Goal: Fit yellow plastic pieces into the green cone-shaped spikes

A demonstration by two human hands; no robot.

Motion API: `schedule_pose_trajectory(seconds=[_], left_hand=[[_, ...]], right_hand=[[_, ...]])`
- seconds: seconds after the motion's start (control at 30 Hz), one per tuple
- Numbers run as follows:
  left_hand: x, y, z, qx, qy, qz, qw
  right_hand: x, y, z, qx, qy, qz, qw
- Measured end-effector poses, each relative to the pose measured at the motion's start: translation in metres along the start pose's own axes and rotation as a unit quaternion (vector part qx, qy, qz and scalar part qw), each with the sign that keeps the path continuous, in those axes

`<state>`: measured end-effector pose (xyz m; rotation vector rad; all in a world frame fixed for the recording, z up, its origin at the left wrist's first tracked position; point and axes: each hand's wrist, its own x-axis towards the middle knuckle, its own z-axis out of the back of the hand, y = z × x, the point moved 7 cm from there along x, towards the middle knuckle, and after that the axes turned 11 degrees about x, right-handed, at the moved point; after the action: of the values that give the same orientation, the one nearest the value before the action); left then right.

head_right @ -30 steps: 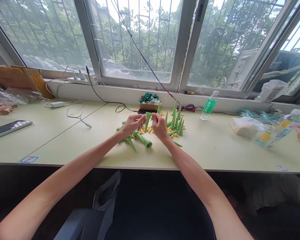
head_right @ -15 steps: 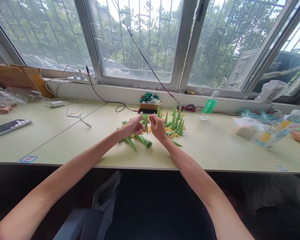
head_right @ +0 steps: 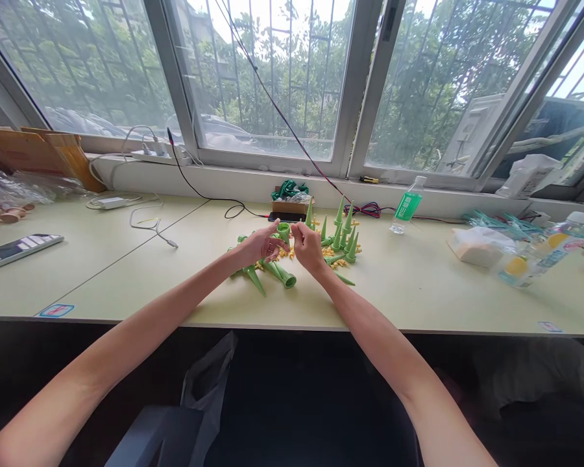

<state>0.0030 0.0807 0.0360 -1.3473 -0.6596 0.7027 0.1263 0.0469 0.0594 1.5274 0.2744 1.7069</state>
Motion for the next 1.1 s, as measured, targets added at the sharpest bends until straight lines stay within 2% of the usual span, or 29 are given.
schedule_pose_trajectory(seconds=[0.13,0.3,0.63,0.73,0.9,1.1], left_hand=[[-0.002,-0.008,0.001,0.025,-0.015,-0.057,0.998],[-0.009,-0.02,0.007,0.105,-0.074,-0.125,0.984],[-0.01,-0.023,0.006,0.22,-0.065,-0.172,0.958],[-0.011,-0.024,0.008,0.272,-0.084,-0.186,0.94],[-0.016,-0.031,0.004,0.366,-0.118,-0.228,0.894],[-0.015,-0.031,0.0,0.427,-0.125,-0.265,0.855]], right_hand=[[0.0,-0.003,0.001,0.013,-0.007,-0.006,1.0],[0.001,-0.008,0.002,0.019,-0.006,-0.021,1.0],[0.003,-0.007,0.006,-0.004,-0.008,-0.01,1.0],[0.003,-0.008,0.005,-0.005,-0.003,-0.006,1.0],[0.003,-0.01,0.004,-0.013,0.004,-0.007,1.0],[0.004,-0.012,0.002,-0.011,0.002,-0.022,1.0]])
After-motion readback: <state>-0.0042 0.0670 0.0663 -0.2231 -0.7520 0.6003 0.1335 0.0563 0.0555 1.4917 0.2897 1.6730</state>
